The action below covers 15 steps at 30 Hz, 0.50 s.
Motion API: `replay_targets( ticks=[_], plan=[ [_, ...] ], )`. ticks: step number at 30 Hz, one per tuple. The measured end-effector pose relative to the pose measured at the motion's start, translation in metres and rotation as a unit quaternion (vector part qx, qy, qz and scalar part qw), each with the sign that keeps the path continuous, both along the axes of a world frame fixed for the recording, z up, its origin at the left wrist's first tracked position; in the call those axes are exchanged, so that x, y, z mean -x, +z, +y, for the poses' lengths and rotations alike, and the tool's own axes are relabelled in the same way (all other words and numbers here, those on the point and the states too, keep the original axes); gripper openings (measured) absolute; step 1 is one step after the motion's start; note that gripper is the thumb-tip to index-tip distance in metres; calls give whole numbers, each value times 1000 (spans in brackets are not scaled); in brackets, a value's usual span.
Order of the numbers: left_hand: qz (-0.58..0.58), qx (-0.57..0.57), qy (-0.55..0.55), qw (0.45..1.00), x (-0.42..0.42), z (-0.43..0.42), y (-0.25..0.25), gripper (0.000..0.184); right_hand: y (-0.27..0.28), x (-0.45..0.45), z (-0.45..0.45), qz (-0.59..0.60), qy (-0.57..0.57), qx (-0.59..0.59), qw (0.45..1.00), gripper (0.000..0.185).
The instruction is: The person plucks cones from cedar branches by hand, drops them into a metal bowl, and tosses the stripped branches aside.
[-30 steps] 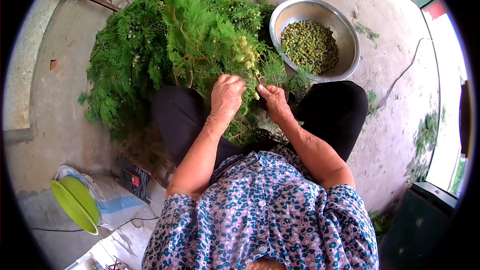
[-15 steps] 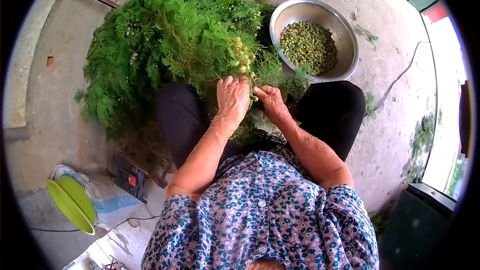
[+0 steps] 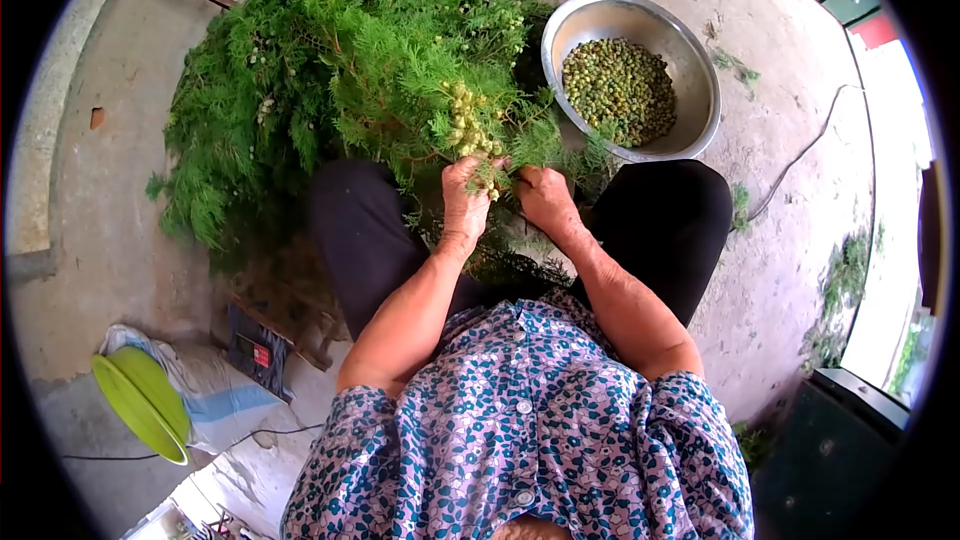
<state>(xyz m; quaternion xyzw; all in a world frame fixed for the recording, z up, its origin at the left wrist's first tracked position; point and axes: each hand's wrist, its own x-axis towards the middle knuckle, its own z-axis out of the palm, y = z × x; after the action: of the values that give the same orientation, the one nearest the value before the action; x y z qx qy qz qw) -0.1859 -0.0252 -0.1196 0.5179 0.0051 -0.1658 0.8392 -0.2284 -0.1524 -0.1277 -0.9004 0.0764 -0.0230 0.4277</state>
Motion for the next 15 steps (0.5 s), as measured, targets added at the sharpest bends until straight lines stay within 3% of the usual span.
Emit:
replay_targets(
  ticks=[3, 5, 7, 9, 11, 15],
  plan=[
    [6, -22, 16, 1000, 0, 3, -4, 14, 34, 0, -12, 26, -42, 96, 994, 14],
    [4, -29, 1, 1000, 0, 4, 0, 15, 48, -5, -15, -100, -151, 0, 983, 10],
    [1, -35, -16, 999, 0, 1, 7, 15, 57, -13, -17, -203, -140, -98, 964, 8],
    [15, -57, 9, 998, 3, -4, 13, 17, 59, -19, -9, -124, -121, -229, 958, 10],
    [-36, -100, -9, 994, 0, 1, -2, 17, 45, -24, -3, -105, -71, -120, 985, 18],
    [-133, -231, -11, 964, 1, -1, 0, 16, 42, -28, 10, -67, -55, -86, 993, 25]
  ],
)
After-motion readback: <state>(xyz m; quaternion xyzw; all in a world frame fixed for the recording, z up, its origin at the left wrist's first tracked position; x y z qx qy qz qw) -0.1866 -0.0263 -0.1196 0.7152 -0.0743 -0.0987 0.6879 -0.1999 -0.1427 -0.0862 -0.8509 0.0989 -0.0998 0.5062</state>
